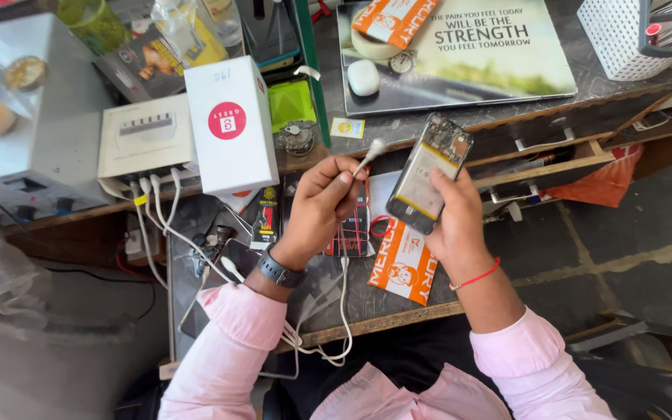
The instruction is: The person uses a heat gun to warm the back of a disassembled smartphone, then inspects the internal components. They connect a charging cable to the device and use tweezers to manipulate a small internal connector. The person also briefly handles a separate smartphone screen with a cracked display.
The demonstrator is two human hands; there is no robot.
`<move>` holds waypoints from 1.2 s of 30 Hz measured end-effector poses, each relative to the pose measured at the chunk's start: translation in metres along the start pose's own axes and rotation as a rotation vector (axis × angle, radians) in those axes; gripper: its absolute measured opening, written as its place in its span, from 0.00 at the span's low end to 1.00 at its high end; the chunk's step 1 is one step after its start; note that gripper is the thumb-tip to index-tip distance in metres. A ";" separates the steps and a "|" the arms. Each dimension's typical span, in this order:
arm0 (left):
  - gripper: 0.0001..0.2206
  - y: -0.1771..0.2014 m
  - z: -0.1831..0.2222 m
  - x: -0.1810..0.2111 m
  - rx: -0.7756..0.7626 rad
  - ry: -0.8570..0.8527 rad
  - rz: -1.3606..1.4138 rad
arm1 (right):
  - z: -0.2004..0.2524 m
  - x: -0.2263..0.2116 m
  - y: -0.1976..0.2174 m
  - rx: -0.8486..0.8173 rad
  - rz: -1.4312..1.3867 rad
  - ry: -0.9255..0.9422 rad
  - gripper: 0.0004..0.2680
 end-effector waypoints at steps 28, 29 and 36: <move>0.08 0.006 0.010 -0.054 -0.056 0.056 -0.070 | -0.027 -0.006 0.032 0.231 -0.294 -0.068 0.06; 0.07 0.005 0.011 -0.053 -0.045 0.118 -0.056 | -0.026 -0.006 0.032 0.242 -0.272 -0.052 0.06; 0.10 0.009 0.013 -0.061 0.060 0.168 -0.010 | -0.020 -0.007 0.029 0.299 -0.174 0.005 0.07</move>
Point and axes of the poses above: each hand's wrist, its own z-axis away from the middle knuckle, its own y-axis out of the back of the hand, x = y × z, the point moved 2 cm from there along -z, towards the middle knuckle, and after that the axes turned 10 degrees about x, right-handed, at the moved point
